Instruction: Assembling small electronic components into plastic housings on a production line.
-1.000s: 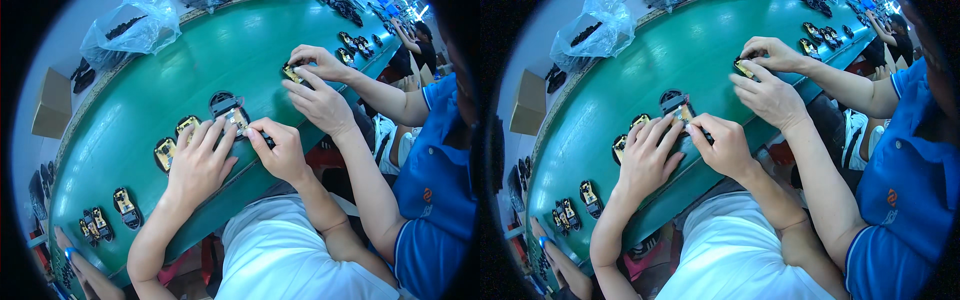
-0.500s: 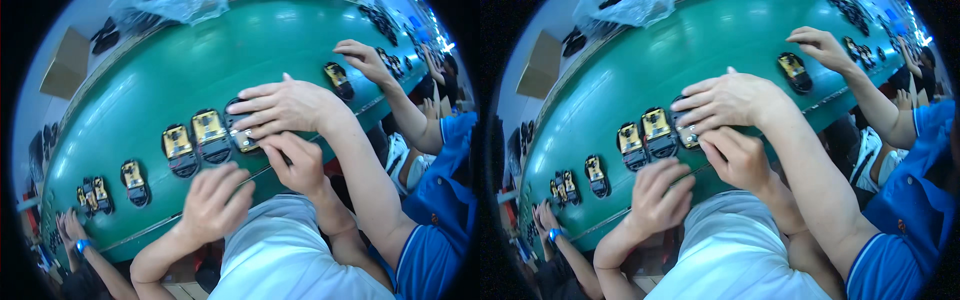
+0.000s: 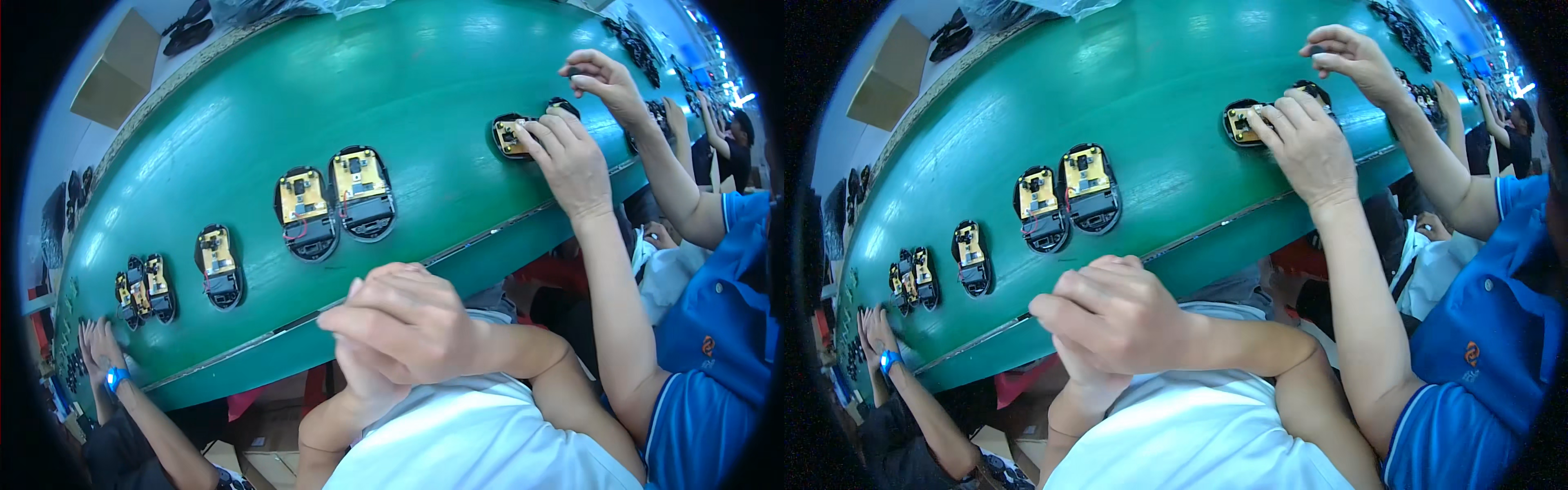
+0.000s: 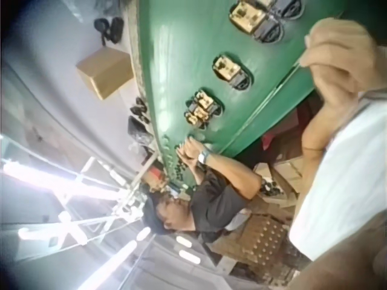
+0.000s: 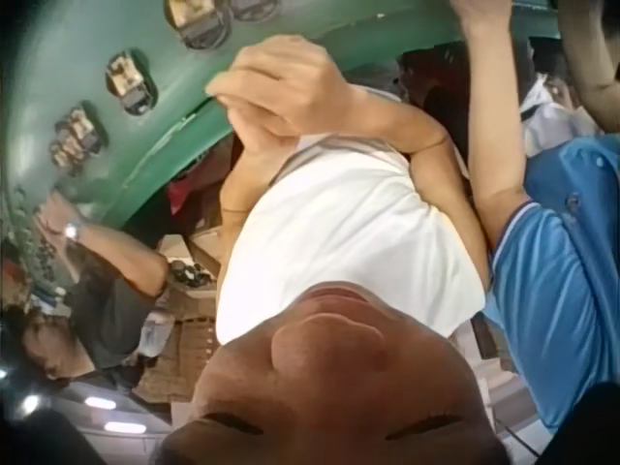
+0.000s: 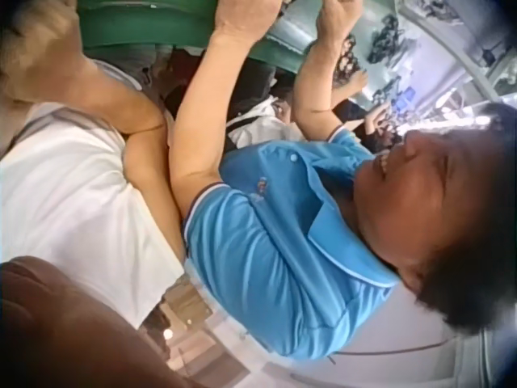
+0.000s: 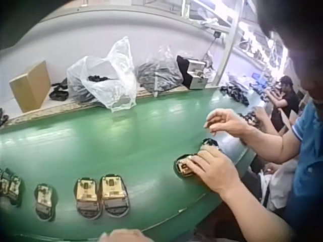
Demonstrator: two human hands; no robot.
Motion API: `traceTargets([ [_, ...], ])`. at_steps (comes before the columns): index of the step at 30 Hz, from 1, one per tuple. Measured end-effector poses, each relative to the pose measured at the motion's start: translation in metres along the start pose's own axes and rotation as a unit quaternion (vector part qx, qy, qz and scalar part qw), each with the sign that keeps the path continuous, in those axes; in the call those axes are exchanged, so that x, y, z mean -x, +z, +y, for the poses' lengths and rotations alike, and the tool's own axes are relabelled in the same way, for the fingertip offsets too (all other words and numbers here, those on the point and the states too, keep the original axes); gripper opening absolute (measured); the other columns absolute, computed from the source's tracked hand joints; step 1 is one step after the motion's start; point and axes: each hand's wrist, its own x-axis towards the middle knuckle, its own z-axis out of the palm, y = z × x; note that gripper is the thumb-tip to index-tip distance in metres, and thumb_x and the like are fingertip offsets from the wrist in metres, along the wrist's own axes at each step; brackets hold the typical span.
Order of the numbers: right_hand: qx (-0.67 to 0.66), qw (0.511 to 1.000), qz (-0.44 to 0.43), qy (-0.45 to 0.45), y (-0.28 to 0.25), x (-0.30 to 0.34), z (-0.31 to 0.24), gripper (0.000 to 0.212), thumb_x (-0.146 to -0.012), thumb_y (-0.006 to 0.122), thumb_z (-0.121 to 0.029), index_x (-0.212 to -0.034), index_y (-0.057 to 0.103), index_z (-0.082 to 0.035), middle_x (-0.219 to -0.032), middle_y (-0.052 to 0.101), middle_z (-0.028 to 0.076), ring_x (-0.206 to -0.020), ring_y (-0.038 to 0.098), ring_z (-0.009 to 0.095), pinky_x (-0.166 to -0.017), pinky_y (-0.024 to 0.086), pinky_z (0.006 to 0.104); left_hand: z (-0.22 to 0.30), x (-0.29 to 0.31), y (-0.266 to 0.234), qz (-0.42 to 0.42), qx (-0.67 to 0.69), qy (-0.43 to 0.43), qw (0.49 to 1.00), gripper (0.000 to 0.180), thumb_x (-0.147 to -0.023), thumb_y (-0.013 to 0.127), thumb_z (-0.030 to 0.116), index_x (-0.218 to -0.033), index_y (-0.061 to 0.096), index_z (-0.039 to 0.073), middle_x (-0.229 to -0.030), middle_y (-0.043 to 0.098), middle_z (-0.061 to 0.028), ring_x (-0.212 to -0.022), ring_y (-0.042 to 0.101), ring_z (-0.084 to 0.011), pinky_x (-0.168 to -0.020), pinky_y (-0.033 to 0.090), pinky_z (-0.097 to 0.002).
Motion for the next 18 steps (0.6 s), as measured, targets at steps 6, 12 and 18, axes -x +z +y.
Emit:
traceTargets([
  [6, 0.057, 0.998, 0.002, 0.007, 0.013, -0.001, 0.0, 0.022, -0.076, 0.07, -0.011, -0.097, 0.067, -0.007, -0.087, 0.06, 0.003, -0.085, 0.06, 0.022, -0.077, 0.047, 0.0364, 0.008, 0.001, 0.0, 0.104, 0.118, -0.09, 0.983, 0.025, -0.107, 0.046, 0.027, -0.107, 0.06, 0.006, -0.104, 0.062, -0.0053, -0.098, 0.058, -0.0191, -0.089, 0.045, -0.0318],
  [12, 0.074, 0.997, 0.0, 0.01, 0.007, -0.002, 0.003, 0.027, -0.075, 0.074, -0.016, -0.1, 0.072, -0.005, -0.094, 0.063, 0.004, -0.092, 0.061, 0.024, -0.083, 0.048, 0.0393, 0.031, -0.016, 0.015, 0.227, 0.18, -0.175, 0.941, 0.028, -0.108, 0.043, 0.032, -0.1, 0.057, 0.01, -0.095, 0.058, -0.0016, -0.089, 0.055, -0.0138, -0.082, 0.043, -0.0282],
  [18, -0.08, 0.996, -0.022, 0.04, 0.007, -0.001, 0.0, 0.028, -0.081, 0.072, -0.015, -0.105, 0.066, -0.002, -0.11, 0.061, 0.011, -0.108, 0.059, 0.031, -0.095, 0.049, 0.0452, 0.049, -0.027, 0.019, 0.312, 0.196, -0.204, 0.907, 0.033, -0.109, 0.04, 0.037, -0.093, 0.054, 0.013, -0.086, 0.055, 0.002, -0.08, 0.053, -0.0086, -0.074, 0.041, -0.0245],
])
